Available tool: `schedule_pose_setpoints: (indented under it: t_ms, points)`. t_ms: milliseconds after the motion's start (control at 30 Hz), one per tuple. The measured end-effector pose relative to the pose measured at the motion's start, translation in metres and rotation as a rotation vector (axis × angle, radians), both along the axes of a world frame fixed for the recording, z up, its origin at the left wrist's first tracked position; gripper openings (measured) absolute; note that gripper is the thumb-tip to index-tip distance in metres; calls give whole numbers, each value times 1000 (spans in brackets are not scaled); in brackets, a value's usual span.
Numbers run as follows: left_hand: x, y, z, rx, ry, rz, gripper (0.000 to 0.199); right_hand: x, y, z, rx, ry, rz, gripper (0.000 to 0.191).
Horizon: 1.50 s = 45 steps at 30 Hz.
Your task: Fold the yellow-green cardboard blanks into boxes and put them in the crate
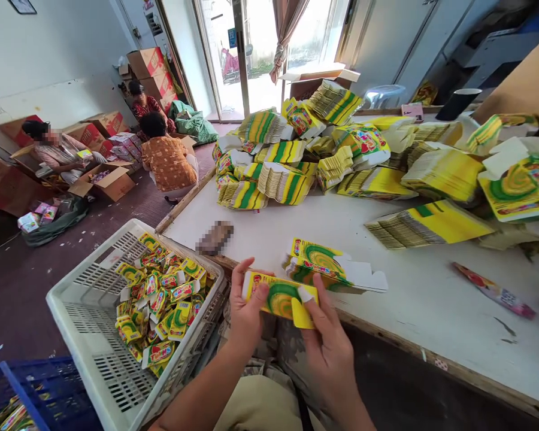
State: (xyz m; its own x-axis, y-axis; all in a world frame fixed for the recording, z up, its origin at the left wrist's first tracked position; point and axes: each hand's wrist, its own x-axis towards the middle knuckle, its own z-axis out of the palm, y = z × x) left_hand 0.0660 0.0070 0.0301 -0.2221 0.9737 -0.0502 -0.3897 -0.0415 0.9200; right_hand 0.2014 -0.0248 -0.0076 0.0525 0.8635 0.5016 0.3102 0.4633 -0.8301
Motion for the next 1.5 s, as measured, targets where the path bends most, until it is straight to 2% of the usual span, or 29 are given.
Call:
schedule_pose_setpoints:
  t_ms: [67,167,300,500,600,733,800,867,900,967,1033,1067,1133,1167,1267,1400,1500]
  points:
    - [3,4,5,4,-150,67,43,-7,1,0,36,-43,31,56]
    - [-2,12,10,-26,-296,83,29,-6,2,1,17,-88,131,51]
    - [-7,14,8,-60,-344,70,25,3,5,0,-98,-110,266,42]
    - [3,2,4,-53,-269,9,22,-2,3,-14,-245,222,119,13]
    - [5,2,5,-74,-270,-5,22,-8,0,-16,-282,222,119,22]
    - [-3,4,9,-72,-217,-18,21,-6,-3,-8,-273,47,151,57]
    - [-22,5,14,-49,-107,48,22,3,2,1,-189,-74,102,65]
    - [-55,6,20,-19,120,158,24,20,12,10,-56,-190,-49,54]
    - [-76,7,23,-12,288,221,27,30,20,13,14,-245,-156,44]
    - [-120,10,27,-46,761,312,34,51,38,14,90,-378,-337,32]
    - [-158,13,25,-92,1175,411,53,69,57,6,55,-535,-406,39]
    - [-170,14,22,-122,1293,431,63,75,64,0,23,-613,-403,42]
    - [-179,15,13,-137,1377,372,71,82,75,-15,-35,-705,-381,42]
    - [-176,15,9,-115,1365,306,68,84,78,-22,-51,-717,-384,40]
    - [-150,16,1,2,1267,77,51,86,81,-35,-56,-691,-418,32]
    - [-115,20,1,86,1158,-91,43,88,81,-32,-59,-691,-364,30]
    - [-103,21,2,116,1099,-189,42,90,84,-27,-79,-680,-317,31]
